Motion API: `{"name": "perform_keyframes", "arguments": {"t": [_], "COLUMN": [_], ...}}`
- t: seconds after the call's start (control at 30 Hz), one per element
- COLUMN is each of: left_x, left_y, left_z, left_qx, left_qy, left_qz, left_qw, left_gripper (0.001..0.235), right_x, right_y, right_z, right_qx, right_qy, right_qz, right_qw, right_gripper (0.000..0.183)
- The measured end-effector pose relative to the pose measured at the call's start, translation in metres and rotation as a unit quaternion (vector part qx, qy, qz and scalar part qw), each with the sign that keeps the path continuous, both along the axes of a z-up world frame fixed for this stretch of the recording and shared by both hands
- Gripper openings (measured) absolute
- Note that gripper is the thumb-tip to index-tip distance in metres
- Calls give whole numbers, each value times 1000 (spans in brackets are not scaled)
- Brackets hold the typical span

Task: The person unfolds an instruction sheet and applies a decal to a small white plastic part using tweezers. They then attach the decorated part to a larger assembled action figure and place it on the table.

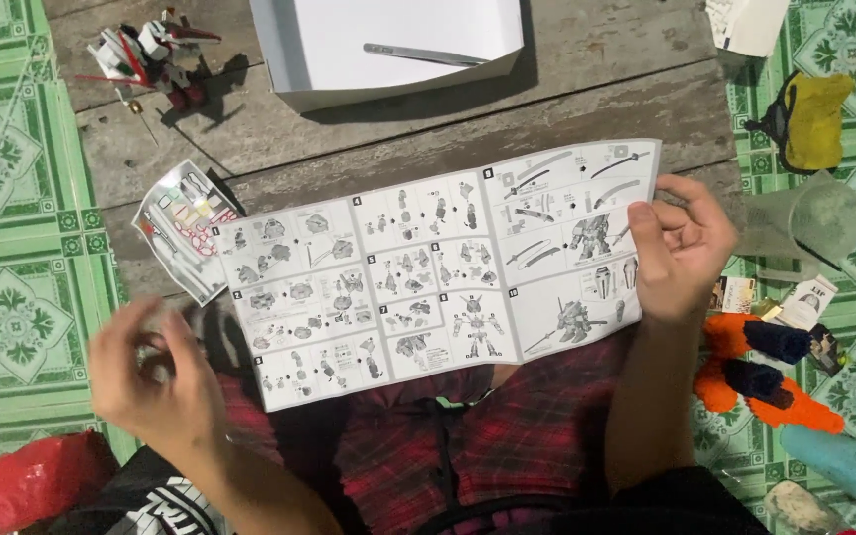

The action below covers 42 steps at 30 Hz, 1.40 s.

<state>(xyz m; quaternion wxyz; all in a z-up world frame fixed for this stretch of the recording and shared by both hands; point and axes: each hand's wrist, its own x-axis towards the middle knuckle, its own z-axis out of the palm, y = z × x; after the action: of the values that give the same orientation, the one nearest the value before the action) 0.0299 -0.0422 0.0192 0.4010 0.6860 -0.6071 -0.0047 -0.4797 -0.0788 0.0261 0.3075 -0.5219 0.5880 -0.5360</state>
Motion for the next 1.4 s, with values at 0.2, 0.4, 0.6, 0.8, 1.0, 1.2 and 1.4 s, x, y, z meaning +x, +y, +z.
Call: {"name": "perform_keyframes", "arguments": {"t": [0.2, 0.4, 0.6, 0.8, 1.0, 1.2, 1.4], "left_x": [-21, -11, -2, -43, -70, -58, -44], "left_y": [-36, -37, -37, -10, -14, -14, -10], "left_z": [31, 30, 28, 31, 51, 50, 47], "left_qx": [117, 66, 46, 54, 149, 129, 73], "left_qy": [-42, 19, 46, 51, 81, 111, 148], "left_qz": [20, 3, -5, -28, 29, 8, 67], "left_qw": [992, 998, 998, 997, 985, 985, 984], "left_gripper": [50, 41, 41, 24, 47, 39, 18], "right_x": [-4, -3, -8, -11, -15, -35, -64], "right_y": [-2, 0, 0, 5, 7, 8, 10], "right_z": [-4, -2, -4, -1, 2, -12, -37], "right_qx": [-19, 11, 0, 20, 27, 20, 24], "right_qy": [4, -16, 33, 59, 59, 103, 76], "right_qz": [25, -4, -26, -50, -41, -42, -51], "right_qw": [999, 1000, 999, 997, 997, 994, 996], "right_gripper": [29, 32, 33, 39, 32, 28, 44]}}
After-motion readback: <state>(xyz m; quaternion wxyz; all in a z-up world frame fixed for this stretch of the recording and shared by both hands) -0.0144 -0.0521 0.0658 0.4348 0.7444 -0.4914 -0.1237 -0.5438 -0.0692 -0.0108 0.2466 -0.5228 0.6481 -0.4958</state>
